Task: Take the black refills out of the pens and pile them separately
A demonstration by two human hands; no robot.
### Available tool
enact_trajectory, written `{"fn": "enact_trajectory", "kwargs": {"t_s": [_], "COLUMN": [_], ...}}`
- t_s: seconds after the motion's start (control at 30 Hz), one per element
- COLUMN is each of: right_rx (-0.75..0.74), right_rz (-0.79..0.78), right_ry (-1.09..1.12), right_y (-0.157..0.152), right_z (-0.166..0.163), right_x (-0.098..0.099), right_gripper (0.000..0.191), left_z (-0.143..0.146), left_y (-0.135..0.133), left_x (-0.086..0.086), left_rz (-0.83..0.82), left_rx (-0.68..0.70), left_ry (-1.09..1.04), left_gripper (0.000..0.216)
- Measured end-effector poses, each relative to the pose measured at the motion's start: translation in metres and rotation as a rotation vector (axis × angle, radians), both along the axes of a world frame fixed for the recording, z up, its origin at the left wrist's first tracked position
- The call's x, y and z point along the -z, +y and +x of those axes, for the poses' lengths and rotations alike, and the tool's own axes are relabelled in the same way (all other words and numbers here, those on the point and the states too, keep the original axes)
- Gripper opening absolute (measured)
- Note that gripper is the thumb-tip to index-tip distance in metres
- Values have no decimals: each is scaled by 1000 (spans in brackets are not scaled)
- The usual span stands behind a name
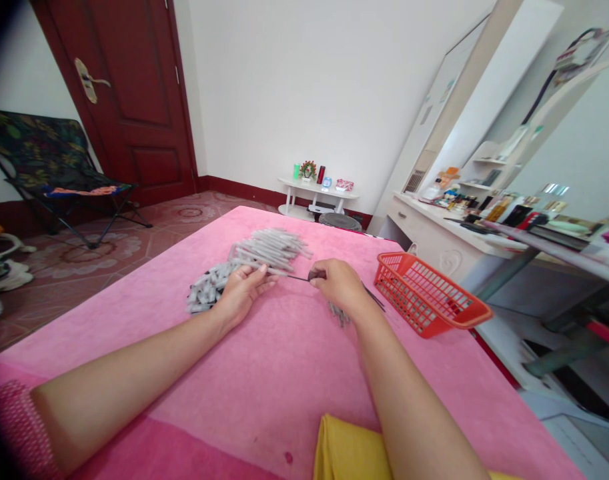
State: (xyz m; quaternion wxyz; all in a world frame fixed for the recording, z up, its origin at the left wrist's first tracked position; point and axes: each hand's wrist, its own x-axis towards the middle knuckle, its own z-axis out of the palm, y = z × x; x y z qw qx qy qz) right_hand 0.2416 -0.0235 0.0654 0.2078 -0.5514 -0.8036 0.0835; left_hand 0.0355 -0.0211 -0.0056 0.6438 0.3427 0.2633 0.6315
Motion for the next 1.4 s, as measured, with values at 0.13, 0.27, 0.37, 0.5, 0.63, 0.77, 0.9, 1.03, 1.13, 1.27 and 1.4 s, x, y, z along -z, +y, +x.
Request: {"fn": "enact_trajectory", "kwargs": {"t_s": [0.13,0.27,0.37,0.5,0.63,0.77,0.9,1.03,1.13,1.27,1.4], "right_rx": [-3,49,-22,-138,-164,-175,-229,-259,-216,-138,-107], "right_rz": [183,690,826,567,280,174,199,247,258,249,236], "right_ry": [-30,120,160,26,-95,-122,-55,27,37,25,107], "right_y": [-8,-25,-34,-28,-12,-2,3,5,4,-1,-6], "right_z": [-19,-44,-58,-69,-73,-71,-70,-69,-67,-65,-64], "right_x": [-3,-5,0,26,61,81,83,80,77,74,71], "right_gripper": [11,14,17,23,41,46,37,24,17,12,12], "left_z": [3,-5,-19,-36,-39,-34,-26,-17,-11,-9,-9], "left_y": [-5,3,16,28,28,26,23,17,12,8,5], "left_x": [-5,-21,-38,-52,-52,-46,-38,-30,-23,-15,-12], "left_rz": [21,-51,-123,-162,-217,-224,-215,-220,-175,-75,-1], "left_rx": [125,104,-26,-85,-76,-41,-30,18,31,36,2], "left_ry": [4,-136,-320,-475,-525,-517,-457,-365,-295,-161,-55], "left_gripper": [29,9,7,13,16,15,8,6,5,12,22]}}
